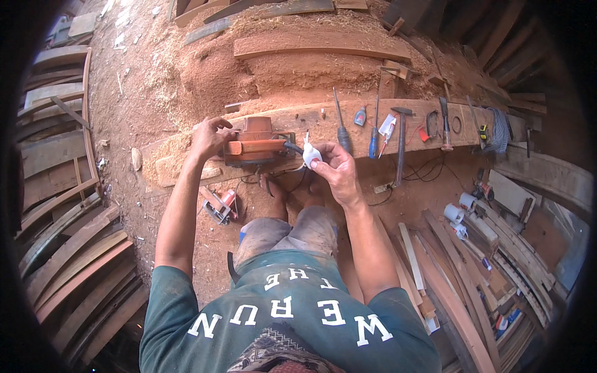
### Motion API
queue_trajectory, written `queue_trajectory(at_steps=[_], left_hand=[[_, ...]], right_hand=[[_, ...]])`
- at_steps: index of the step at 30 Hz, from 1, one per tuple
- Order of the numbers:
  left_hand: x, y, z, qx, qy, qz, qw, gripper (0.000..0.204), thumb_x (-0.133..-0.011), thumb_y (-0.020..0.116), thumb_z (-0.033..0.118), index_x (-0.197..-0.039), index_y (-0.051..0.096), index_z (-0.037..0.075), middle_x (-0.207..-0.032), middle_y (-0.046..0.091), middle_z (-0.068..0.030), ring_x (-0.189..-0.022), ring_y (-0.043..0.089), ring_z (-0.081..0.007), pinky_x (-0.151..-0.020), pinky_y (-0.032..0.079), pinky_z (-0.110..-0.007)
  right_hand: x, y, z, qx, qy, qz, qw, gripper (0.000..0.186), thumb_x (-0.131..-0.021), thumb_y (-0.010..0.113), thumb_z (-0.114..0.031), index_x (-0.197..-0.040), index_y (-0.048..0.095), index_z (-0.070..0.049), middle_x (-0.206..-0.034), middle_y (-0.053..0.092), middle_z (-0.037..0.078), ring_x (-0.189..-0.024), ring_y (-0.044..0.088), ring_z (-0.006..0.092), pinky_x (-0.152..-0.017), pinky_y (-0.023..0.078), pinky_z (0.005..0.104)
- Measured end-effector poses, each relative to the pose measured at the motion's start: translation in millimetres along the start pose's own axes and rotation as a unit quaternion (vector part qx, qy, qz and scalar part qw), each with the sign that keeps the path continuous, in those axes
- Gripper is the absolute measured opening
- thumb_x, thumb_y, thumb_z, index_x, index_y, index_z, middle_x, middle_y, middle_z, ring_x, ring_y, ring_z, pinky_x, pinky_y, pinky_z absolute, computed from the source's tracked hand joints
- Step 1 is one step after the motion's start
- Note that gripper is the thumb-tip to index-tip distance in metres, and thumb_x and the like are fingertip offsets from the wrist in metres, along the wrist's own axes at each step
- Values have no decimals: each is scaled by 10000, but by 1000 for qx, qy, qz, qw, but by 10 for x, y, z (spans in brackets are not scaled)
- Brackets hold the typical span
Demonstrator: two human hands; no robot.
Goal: The person plugs in an electric planer and uses it to smooth a piece of wood on a workbench. They then apply a substance from a small white bottle to the planer's blade area and continue planing the wood.
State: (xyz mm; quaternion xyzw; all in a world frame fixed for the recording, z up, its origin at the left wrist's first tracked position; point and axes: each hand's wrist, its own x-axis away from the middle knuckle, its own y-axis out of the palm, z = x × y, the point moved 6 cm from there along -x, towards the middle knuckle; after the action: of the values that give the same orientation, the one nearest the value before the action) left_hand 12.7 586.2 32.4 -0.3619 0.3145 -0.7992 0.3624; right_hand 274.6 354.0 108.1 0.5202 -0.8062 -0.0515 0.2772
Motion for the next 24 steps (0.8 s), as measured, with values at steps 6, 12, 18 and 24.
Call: queue_trajectory(at_steps=[6,12,18,24], left_hand=[[-148,114,-218,89,-105,-72,988,479,-782,910,292,-1166,735,67,-1018,732,-140,-850,751,-237,-700,601,-373],[-103,-5,-72,83,-133,-103,982,519,-742,896,282,-1188,725,79,-1015,755,-147,-914,743,-233,-800,585,-371],[-81,-30,-20,70,-136,-88,984,409,-760,878,258,-1108,757,80,-957,761,-144,-876,745,-228,-774,589,-369],[-78,116,-217,146,-149,-90,974,231,-790,855,217,-919,778,42,-790,754,-106,-727,721,-176,-656,572,-346]], right_hand=[[41,-110,37,5,2,6,1000,273,-912,730,7,-1171,644,-8,-1048,705,40,-960,648,100,-901,518,268],[50,-124,51,5,-3,3,1000,279,-909,733,5,-1173,641,2,-1049,706,45,-958,649,101,-896,520,267],[53,-52,11,-4,-1,2,1000,276,-909,727,5,-1171,637,15,-1056,709,56,-959,659,103,-892,528,263],[101,-137,27,-2,-4,4,1000,277,-910,723,8,-1172,637,17,-1059,711,53,-961,662,102,-894,530,263]])
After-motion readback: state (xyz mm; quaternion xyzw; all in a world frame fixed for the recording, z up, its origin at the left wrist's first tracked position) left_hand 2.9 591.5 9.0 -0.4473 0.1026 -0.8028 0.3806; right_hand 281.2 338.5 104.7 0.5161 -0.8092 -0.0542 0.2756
